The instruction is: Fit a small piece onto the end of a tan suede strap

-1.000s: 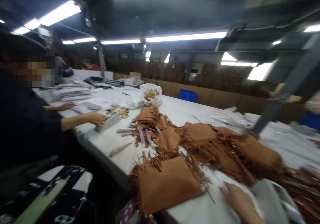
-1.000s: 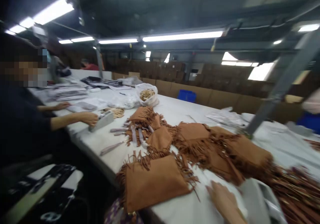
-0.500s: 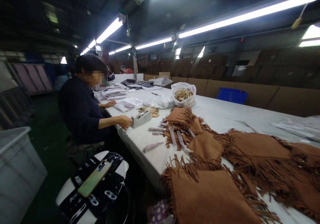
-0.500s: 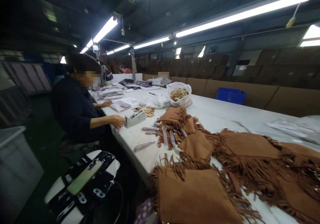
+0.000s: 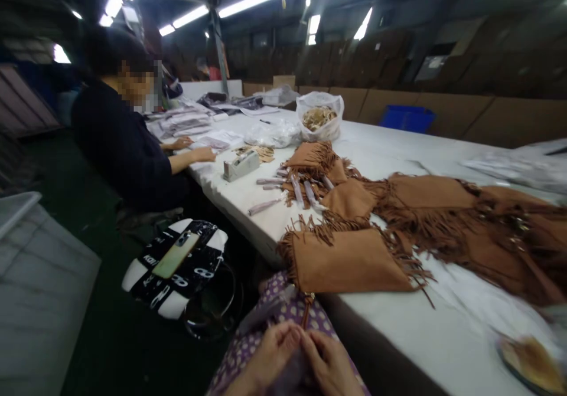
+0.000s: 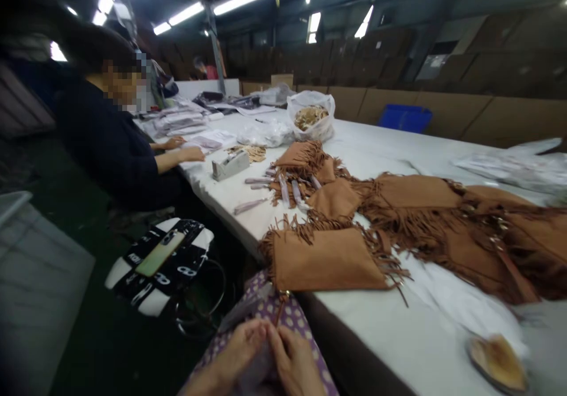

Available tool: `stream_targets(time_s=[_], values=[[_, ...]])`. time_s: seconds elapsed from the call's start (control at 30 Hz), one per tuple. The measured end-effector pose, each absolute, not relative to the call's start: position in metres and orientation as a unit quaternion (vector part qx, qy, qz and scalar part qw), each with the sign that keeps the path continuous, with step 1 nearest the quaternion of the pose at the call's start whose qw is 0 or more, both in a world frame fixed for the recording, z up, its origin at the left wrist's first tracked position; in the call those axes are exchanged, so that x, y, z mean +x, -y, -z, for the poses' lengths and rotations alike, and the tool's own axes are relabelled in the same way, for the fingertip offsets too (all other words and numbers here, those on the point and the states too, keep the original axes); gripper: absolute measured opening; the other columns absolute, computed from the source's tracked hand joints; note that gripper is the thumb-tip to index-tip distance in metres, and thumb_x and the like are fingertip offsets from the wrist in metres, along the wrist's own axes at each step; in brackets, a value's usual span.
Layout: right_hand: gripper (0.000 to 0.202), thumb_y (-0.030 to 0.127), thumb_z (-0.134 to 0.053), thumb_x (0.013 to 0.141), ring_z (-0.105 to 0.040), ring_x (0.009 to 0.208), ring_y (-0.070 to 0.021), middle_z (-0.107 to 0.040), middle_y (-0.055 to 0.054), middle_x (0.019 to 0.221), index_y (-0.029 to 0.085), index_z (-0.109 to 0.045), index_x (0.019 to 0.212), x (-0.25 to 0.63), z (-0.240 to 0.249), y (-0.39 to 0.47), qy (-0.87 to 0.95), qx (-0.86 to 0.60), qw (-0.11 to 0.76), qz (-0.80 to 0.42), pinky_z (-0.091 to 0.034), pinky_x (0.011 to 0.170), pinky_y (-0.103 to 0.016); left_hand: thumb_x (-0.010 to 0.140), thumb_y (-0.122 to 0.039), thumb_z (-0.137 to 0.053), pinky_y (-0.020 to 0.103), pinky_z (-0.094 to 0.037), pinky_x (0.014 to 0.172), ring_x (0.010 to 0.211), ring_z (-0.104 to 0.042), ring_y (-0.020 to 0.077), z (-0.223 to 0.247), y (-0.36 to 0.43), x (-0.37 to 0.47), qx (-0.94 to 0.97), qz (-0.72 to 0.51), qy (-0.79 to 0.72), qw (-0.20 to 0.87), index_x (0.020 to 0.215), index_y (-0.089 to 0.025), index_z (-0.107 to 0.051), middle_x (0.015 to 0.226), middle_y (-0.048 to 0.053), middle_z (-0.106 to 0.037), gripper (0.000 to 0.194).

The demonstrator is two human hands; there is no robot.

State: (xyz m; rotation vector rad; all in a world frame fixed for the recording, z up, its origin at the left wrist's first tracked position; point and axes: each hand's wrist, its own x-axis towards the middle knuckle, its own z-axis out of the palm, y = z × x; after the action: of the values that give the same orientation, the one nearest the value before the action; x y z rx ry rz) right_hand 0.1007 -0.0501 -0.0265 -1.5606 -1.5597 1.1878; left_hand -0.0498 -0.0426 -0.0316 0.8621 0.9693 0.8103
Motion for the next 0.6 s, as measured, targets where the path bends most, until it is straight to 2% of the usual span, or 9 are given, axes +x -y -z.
stream_targets(time_s=[0.1, 0.33, 0.5, 0.6], values=[[0.059, 0.068, -0.039, 0.087, -0.054, 0.064, -0.0198, -0.061, -0.005, 0.065, 0.017, -0.061, 0.066, 0.094, 0.025, 0.061, 0.571, -0.605, 0.330, -0.446, -0.038, 0.058, -0.029, 0.068, -0.050, -0.079, 0.030, -0.047, 0.081, 0.086, -0.061, 0.0206, 0.040, 0.041, -0.049, 0.424, -0.363, -0.425, 0.712, 0.086, -0.014, -0.067, 0.086, 0.006, -0.068, 0.041], [0.061, 0.070, -0.040, 0.086, -0.044, 0.059, -0.0156, -0.047, 0.000, 0.059, 0.017, -0.055, 0.060, 0.097, 0.039, 0.056, 0.537, -0.623, 0.373, -0.429, -0.031, 0.054, -0.028, 0.062, -0.042, -0.084, 0.020, -0.037, 0.057, 0.062, -0.047, 0.0094, 0.050, 0.036, -0.054, 0.422, -0.357, -0.459, 0.695, 0.078, -0.016, -0.059, 0.069, -0.003, -0.056, 0.039], [0.065, 0.077, -0.040, 0.082, -0.040, 0.055, -0.0142, -0.043, 0.000, 0.055, 0.019, -0.048, 0.054, 0.096, 0.042, 0.053, 0.497, -0.633, 0.393, -0.445, -0.028, 0.050, -0.027, 0.070, -0.047, -0.076, 0.020, -0.031, 0.053, 0.057, -0.041, 0.0085, 0.047, 0.032, -0.055, 0.452, -0.357, -0.485, 0.658, 0.071, -0.015, -0.056, 0.061, -0.004, -0.050, 0.038], [0.069, 0.083, -0.038, 0.078, -0.042, 0.048, -0.0143, -0.044, 0.000, 0.050, 0.019, -0.052, 0.058, 0.098, 0.047, 0.048, 0.413, -0.651, 0.403, -0.493, -0.030, 0.046, -0.027, 0.076, -0.051, -0.068, 0.021, -0.030, 0.053, 0.057, -0.040, 0.0088, 0.045, 0.031, -0.055, 0.464, -0.365, -0.494, 0.638, 0.070, -0.014, -0.059, 0.060, -0.003, -0.050, 0.039]])
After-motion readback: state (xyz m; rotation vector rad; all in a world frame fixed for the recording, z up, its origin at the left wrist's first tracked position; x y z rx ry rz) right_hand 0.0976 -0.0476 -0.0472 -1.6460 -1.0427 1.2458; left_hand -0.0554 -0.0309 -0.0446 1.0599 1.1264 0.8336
